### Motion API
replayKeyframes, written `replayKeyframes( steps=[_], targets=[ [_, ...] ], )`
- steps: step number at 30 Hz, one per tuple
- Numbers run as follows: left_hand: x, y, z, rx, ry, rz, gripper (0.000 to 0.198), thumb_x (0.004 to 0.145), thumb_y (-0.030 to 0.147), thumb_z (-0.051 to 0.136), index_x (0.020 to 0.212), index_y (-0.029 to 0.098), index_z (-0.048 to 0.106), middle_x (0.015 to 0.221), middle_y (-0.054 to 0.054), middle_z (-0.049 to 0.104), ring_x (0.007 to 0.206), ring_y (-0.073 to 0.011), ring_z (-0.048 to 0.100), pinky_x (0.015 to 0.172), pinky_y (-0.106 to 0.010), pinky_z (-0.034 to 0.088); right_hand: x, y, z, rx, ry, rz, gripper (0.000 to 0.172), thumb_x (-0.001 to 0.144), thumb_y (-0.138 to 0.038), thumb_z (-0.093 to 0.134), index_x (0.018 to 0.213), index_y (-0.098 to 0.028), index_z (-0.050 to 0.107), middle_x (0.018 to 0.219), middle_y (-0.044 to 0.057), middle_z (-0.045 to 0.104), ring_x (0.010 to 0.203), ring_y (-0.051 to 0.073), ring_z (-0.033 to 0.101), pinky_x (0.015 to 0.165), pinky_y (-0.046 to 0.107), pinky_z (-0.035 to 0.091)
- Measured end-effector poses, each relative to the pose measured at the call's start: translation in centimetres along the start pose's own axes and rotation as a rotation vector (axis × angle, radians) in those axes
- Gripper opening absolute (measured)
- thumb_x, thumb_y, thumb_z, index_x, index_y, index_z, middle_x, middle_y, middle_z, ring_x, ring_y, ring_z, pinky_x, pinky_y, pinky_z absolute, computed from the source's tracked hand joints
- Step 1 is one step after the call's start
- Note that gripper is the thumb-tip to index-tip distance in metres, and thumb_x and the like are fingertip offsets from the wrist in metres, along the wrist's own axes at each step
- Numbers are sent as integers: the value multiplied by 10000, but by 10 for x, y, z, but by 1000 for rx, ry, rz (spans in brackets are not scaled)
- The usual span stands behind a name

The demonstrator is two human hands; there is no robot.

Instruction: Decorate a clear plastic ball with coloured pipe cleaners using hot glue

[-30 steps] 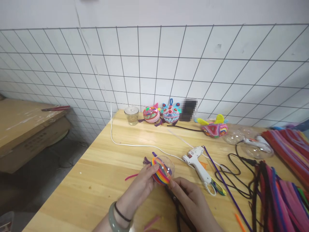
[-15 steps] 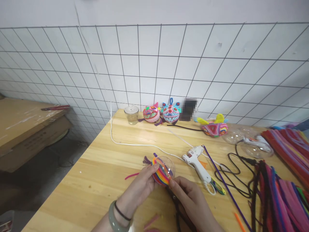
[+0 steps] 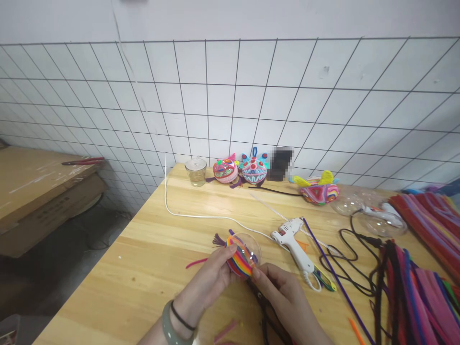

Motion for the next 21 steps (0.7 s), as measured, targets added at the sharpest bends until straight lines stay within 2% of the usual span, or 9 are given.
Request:
replayKeyframes(
  steps=[5,12,21],
  targets=[
    [-1,0,-1,25,35,-23,350,814,414,674,994,119,729,985,-130,719,898,-225,633,788,-317,480,-1,8,1,43,21,-9,483,850,-600,554,684,-159,654,583,-13,532,564,138,455,522,229,360],
    [-1,0,-1,30,43,-16,370,782,432,705,970,115,732,1000,-127,715,913,-219,626,807,-311,482,-1,17,2,40,28,-17,461,870,-572,548,674,-165,638,578,-24,503,555,128,429,513,225,344],
    [-2,2,3,50,-1,-29,396,806,441,669,1015,107,710,1027,-137,716,922,-220,624,799,-308,469,-1,8,1,29,1,10,516,823,-639,561,673,-156,661,574,-10,517,554,136,440,504,232,352]
  ],
)
Point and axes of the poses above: each hand's wrist, its own x-axis towards the middle knuckle, its own z-axis out of the palm, y = z × x, the point moved 5 cm from there along x, towards the middle knuckle
